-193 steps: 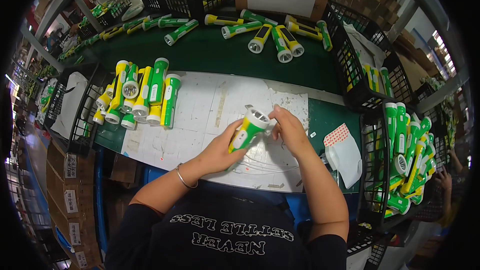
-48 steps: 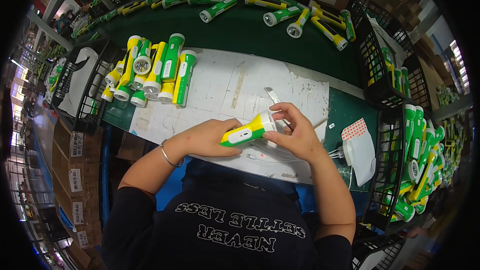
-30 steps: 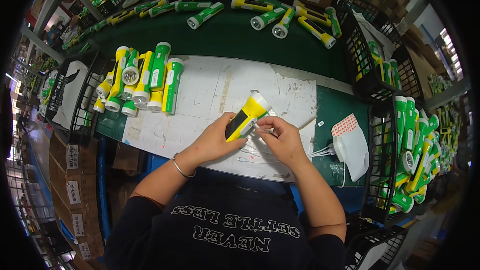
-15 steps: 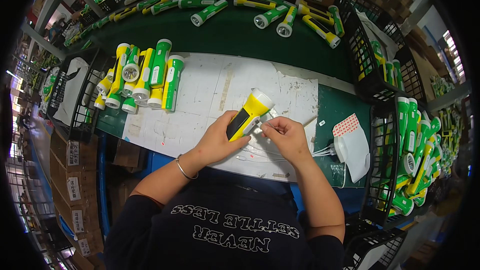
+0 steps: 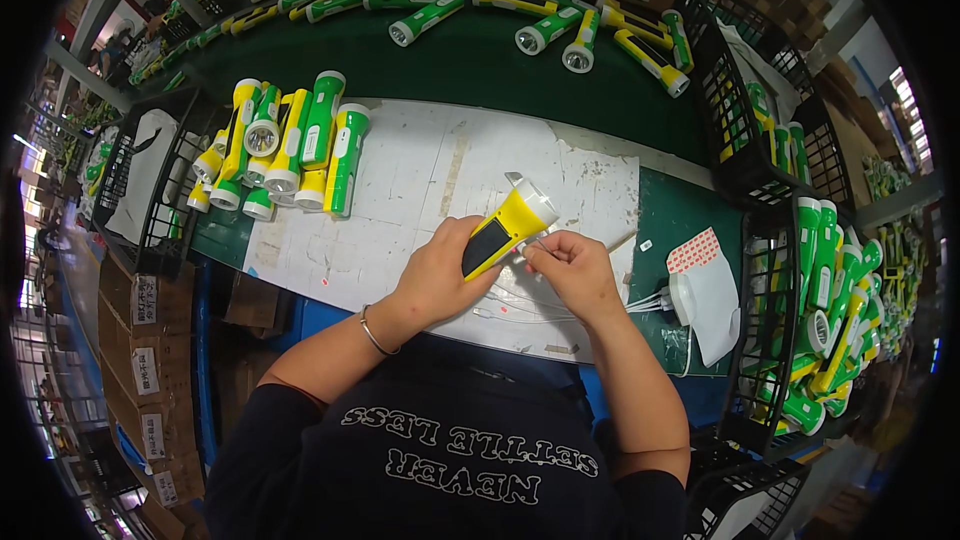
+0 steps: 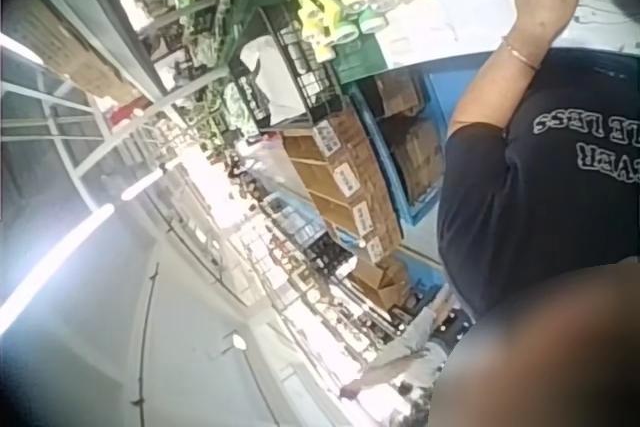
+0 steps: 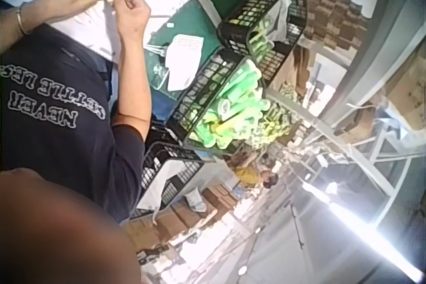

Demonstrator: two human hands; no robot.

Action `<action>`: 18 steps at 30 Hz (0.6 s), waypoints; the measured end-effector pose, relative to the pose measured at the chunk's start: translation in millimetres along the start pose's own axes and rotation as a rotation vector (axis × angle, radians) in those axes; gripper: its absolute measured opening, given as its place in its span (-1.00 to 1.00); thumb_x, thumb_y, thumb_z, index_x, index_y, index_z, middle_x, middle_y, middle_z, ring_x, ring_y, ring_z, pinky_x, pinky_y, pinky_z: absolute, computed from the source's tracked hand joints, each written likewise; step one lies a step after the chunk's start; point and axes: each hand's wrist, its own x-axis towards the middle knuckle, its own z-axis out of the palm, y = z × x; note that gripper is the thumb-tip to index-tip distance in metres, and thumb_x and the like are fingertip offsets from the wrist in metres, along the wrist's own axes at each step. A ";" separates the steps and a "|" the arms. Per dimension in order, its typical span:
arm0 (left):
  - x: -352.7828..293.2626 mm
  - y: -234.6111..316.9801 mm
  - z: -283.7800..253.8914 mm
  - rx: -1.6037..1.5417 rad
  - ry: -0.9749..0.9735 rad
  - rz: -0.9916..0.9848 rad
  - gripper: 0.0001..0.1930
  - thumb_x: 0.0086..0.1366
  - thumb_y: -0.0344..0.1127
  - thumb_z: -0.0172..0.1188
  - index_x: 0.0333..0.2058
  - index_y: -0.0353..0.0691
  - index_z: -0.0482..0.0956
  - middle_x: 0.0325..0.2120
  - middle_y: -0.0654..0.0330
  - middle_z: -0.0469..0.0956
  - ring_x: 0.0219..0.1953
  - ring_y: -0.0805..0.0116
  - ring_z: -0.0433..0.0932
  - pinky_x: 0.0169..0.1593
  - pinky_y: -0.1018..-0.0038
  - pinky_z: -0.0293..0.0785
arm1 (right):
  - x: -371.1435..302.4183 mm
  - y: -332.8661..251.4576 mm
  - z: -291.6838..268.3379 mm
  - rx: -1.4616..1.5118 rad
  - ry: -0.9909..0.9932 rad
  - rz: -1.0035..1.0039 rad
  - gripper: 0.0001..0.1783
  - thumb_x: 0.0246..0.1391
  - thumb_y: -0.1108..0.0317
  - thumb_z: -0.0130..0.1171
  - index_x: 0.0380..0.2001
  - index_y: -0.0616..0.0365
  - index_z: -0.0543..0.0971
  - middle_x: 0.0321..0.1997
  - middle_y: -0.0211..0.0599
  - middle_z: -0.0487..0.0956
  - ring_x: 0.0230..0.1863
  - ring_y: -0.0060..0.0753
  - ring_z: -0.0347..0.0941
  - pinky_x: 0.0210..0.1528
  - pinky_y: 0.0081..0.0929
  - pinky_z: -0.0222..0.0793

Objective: Assembling flashlights by fitting component parts, applying stickers, and verifying functionality at a factory workstation.

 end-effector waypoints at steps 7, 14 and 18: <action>25.6 -19.3 3.8 -0.945 -0.035 -0.297 -0.45 0.16 -0.34 0.17 0.07 -0.32 0.14 -0.15 0.13 0.41 -0.08 0.29 0.42 -0.02 0.41 0.36 | -21.4 -19.3 11.1 -0.591 0.149 -0.294 -0.69 -0.16 0.34 0.30 -0.30 0.19 0.52 -0.46 -0.42 0.54 -0.57 -0.74 0.27 -0.55 -0.70 0.20; 33.0 28.9 -9.3 -1.249 -0.239 -0.136 -0.31 0.26 -0.02 -0.05 0.26 -0.11 -0.12 0.12 0.10 0.21 0.21 0.29 0.10 0.21 0.17 0.00 | 1.9 -42.2 -46.6 -0.975 0.547 -0.896 -0.50 -0.28 0.06 0.32 -0.27 0.11 0.49 -0.47 -0.18 0.51 -0.51 -0.19 0.48 -0.50 -0.41 0.37; 27.7 8.0 -13.6 -1.378 -0.206 -0.244 -0.38 0.26 -0.04 -0.05 0.21 -0.11 0.01 0.00 0.10 0.33 0.08 0.23 0.28 0.11 0.23 0.20 | 35.8 -118.8 -180.7 -1.242 1.111 -0.342 -0.43 -0.11 -0.18 0.07 -0.39 0.20 0.48 -0.40 0.03 0.53 -0.33 0.11 0.47 -0.33 -0.13 0.36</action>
